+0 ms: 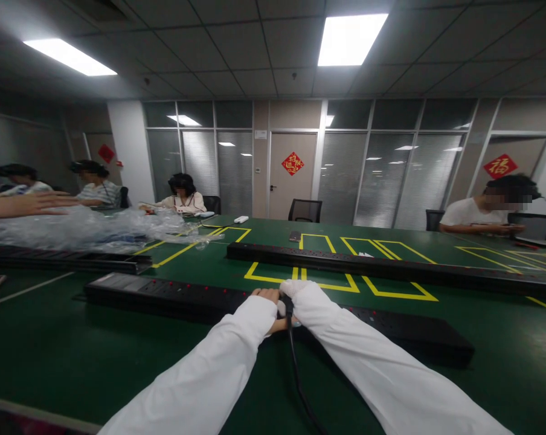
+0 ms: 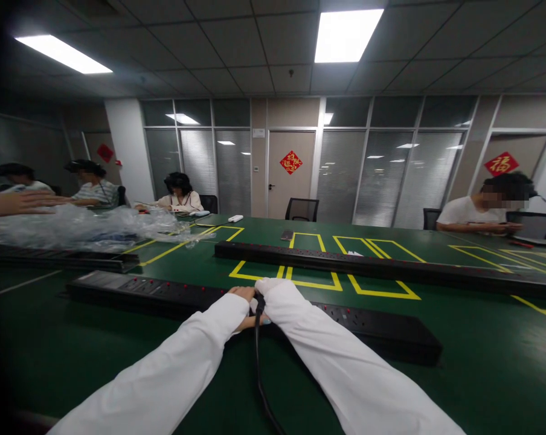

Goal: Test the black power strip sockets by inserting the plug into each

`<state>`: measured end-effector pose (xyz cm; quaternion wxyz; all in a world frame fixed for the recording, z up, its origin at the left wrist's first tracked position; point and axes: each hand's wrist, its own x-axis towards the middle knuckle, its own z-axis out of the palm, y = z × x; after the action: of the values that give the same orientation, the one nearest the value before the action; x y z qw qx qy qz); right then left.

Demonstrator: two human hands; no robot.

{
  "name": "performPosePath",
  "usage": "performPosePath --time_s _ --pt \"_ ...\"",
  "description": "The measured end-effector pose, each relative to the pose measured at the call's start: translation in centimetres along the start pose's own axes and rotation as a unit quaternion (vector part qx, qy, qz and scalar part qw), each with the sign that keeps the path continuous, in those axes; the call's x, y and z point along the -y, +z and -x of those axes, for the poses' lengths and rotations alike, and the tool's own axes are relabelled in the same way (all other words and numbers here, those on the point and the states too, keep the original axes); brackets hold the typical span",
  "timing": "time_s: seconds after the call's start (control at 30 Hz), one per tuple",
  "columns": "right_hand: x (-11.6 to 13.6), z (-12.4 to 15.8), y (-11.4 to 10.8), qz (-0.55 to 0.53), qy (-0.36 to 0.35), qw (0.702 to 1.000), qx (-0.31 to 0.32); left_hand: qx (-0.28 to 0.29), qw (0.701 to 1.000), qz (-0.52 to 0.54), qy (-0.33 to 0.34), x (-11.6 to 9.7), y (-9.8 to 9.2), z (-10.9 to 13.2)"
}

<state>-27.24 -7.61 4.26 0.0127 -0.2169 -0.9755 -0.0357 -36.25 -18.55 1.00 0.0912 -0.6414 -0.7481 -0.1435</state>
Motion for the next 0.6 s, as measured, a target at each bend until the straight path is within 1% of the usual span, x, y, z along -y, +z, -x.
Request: performPosePath --time_s 0.07,0.17,0.27,0.37,0.5,0.6 --pt "-0.2 -0.9 0.4 -0.001 -0.005 1.000 0.007 -0.006 1.000 -0.003 0.002 0.0 0.1 0.0" --pt "-0.5 -1.1 0.9 -0.022 -0.022 0.999 -0.027 -0.005 1.000 -0.007 -0.006 -0.1 0.1 -0.1" --pt "-0.6 -0.5 0.8 -0.054 -0.036 0.996 -0.064 0.004 1.000 -0.006 -0.010 -0.1 0.1 -0.1" --pt "-0.6 0.6 0.6 -0.091 -0.041 0.990 -0.100 -0.004 1.000 0.003 -0.004 -0.1 -0.2 0.0" --pt "-1.4 2.2 0.3 -0.193 -0.032 0.963 -0.187 -0.005 1.000 0.009 0.027 0.0 -0.5 0.3" --pt "-2.7 3.1 0.1 -0.300 -0.016 0.921 -0.249 0.000 0.999 -0.006 0.048 0.0 -0.5 0.4"
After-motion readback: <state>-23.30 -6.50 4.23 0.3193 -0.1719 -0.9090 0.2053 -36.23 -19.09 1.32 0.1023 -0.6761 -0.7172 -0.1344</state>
